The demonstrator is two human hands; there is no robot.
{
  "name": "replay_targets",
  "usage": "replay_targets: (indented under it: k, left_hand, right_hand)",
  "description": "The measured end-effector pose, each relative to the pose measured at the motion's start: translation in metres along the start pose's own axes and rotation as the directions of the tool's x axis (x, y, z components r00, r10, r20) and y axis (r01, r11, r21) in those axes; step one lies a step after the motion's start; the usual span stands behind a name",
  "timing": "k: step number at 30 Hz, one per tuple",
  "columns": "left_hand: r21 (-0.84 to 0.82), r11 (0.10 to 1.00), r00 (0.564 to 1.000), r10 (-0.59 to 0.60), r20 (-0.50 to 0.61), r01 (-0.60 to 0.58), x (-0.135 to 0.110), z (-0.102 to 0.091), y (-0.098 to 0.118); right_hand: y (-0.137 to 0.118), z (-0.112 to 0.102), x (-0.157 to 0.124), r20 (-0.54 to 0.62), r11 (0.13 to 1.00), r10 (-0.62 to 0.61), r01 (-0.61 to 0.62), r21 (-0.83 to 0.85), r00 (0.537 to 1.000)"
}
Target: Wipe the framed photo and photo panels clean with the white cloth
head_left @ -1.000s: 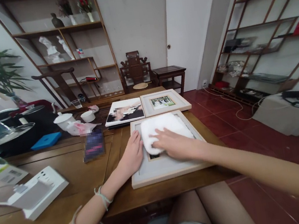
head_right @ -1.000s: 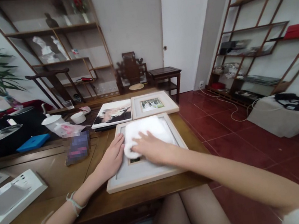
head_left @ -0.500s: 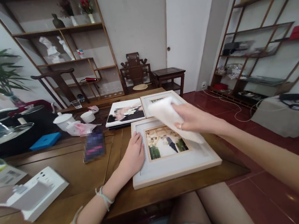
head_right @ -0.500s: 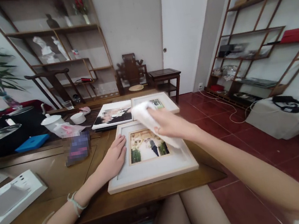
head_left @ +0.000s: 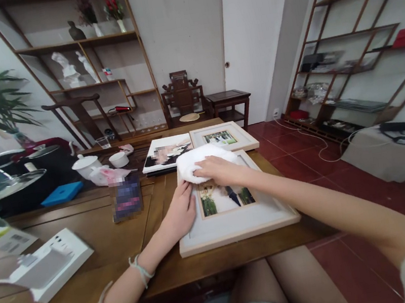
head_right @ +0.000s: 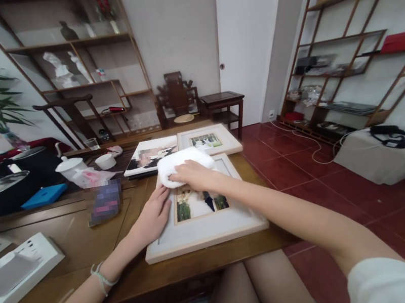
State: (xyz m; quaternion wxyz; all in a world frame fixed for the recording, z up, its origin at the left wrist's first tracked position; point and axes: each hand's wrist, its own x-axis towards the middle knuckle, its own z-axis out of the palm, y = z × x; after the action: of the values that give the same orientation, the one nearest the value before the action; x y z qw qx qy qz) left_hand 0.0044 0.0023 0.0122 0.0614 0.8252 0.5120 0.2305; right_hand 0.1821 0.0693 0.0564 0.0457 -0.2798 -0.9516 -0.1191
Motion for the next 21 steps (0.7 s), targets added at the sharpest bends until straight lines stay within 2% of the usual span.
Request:
replay_targets:
  k: [5,11,13,16,21]
  left_hand:
    - [0.011,1.0,1.0,-0.021,0.014,0.02,-0.001,0.003,-0.004]
    - [0.025,0.999,0.999,-0.04,0.011,0.04,-0.001,0.004,-0.002]
    - [0.026,0.999,0.999,-0.044,0.007,0.044,-0.001,0.004,-0.001]
    - [0.024,0.999,0.999,-0.046,0.001,0.046,-0.001,0.004,-0.001]
    - [0.014,0.999,0.999,-0.047,0.005,0.047,-0.002,0.005,-0.003]
  right_hand:
    - [0.022,-0.016,-0.038,0.11,0.996,0.088,-0.086,-0.02,0.99]
    - [0.038,-0.035,-0.09,0.203,0.965,0.263,-0.255,-0.062,0.943]
    - [0.03,-0.039,-0.101,0.222,0.957,0.289,-0.282,-0.063,0.931]
    - [0.0,-0.047,-0.114,0.259,0.961,0.273,-0.274,-0.035,0.927]
    - [-0.062,-0.069,-0.143,0.327,0.959,0.149,-0.217,0.182,0.933]
